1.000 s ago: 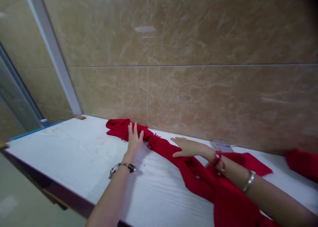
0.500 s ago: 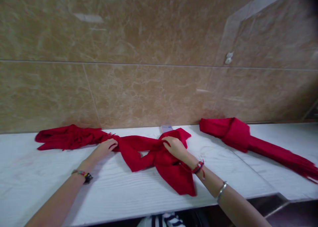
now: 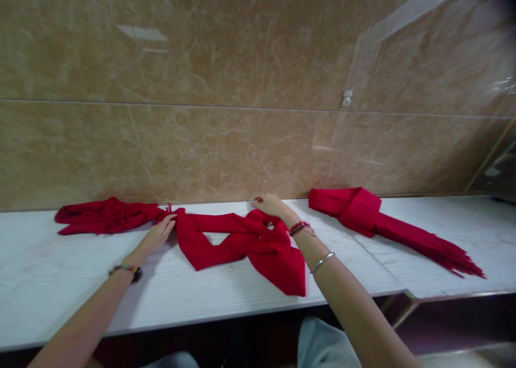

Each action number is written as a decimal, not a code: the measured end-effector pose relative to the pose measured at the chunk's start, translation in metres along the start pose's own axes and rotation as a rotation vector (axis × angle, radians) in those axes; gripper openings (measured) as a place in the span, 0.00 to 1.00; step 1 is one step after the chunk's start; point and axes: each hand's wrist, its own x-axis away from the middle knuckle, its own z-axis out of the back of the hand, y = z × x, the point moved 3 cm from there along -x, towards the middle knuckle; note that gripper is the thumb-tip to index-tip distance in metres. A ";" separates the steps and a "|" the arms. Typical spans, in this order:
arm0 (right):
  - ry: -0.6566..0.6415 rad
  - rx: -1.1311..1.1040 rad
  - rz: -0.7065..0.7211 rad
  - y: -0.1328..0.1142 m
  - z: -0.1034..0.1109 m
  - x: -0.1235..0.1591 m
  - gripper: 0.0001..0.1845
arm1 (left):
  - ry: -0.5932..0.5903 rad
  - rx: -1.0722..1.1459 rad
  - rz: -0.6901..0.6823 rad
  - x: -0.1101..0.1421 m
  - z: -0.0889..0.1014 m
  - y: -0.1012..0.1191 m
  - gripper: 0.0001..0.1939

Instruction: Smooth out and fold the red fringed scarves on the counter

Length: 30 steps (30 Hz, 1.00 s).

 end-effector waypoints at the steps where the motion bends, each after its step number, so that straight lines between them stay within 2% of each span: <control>1: -0.061 0.007 0.017 -0.006 -0.013 0.003 0.13 | 0.013 0.000 0.039 0.004 -0.002 0.008 0.25; 3: -0.142 0.022 0.030 -0.015 -0.038 0.012 0.13 | 0.019 -0.006 0.149 0.008 -0.007 0.027 0.28; 5: -0.152 0.026 0.032 -0.018 -0.055 0.022 0.11 | 0.009 -0.054 0.200 0.006 -0.009 0.049 0.30; 8: -0.068 -0.013 0.049 -0.014 -0.053 0.026 0.12 | 0.021 -0.133 0.221 -0.006 -0.003 0.079 0.26; 10: 0.031 -0.059 0.052 -0.007 -0.032 0.020 0.12 | 0.058 -0.191 0.239 -0.016 0.008 0.095 0.24; 12: 0.169 -0.103 0.018 0.009 -0.001 0.014 0.13 | 0.117 -0.253 0.266 -0.023 0.019 0.110 0.25; 15: 0.426 -0.159 -0.109 0.057 0.052 0.015 0.20 | 0.235 -0.333 0.320 -0.027 0.040 0.125 0.27; 16: 0.547 -0.189 -0.178 0.078 0.068 0.020 0.22 | 0.279 -0.354 0.343 -0.027 0.049 0.127 0.27; 18: 0.987 -0.405 -0.320 0.123 0.094 0.039 0.20 | 0.378 -0.397 0.401 -0.025 0.069 0.128 0.26; 19: 1.096 -0.445 -0.347 0.141 0.101 0.048 0.20 | 0.429 -0.420 0.437 -0.024 0.079 0.127 0.26; 20: 1.094 -0.443 -0.347 0.154 0.104 0.054 0.19 | 0.476 -0.456 0.475 -0.023 0.089 0.125 0.25; 21: 1.023 -0.403 -0.328 0.161 0.104 0.057 0.18 | 0.488 -0.485 0.509 -0.023 0.098 0.122 0.25; 22: 0.878 -0.333 -0.280 0.160 0.101 0.057 0.17 | 0.452 -0.509 0.541 -0.024 0.103 0.119 0.25; 24: 0.450 -0.157 -0.128 0.143 0.082 0.051 0.14 | 0.262 -0.545 0.589 -0.029 0.103 0.115 0.24; 26: 0.029 0.004 0.031 0.112 0.055 0.044 0.13 | 0.023 -0.548 0.560 -0.036 0.087 0.118 0.23; 27: -0.083 0.063 0.075 0.096 0.043 0.040 0.14 | -0.085 -0.532 0.498 -0.041 0.073 0.123 0.23; 28: -0.134 0.115 0.087 0.083 0.033 0.035 0.14 | -0.171 -0.506 0.412 -0.046 0.057 0.132 0.22; 30: -0.131 0.191 0.019 0.066 0.015 0.027 0.20 | -0.317 -0.426 0.193 -0.052 0.018 0.154 0.24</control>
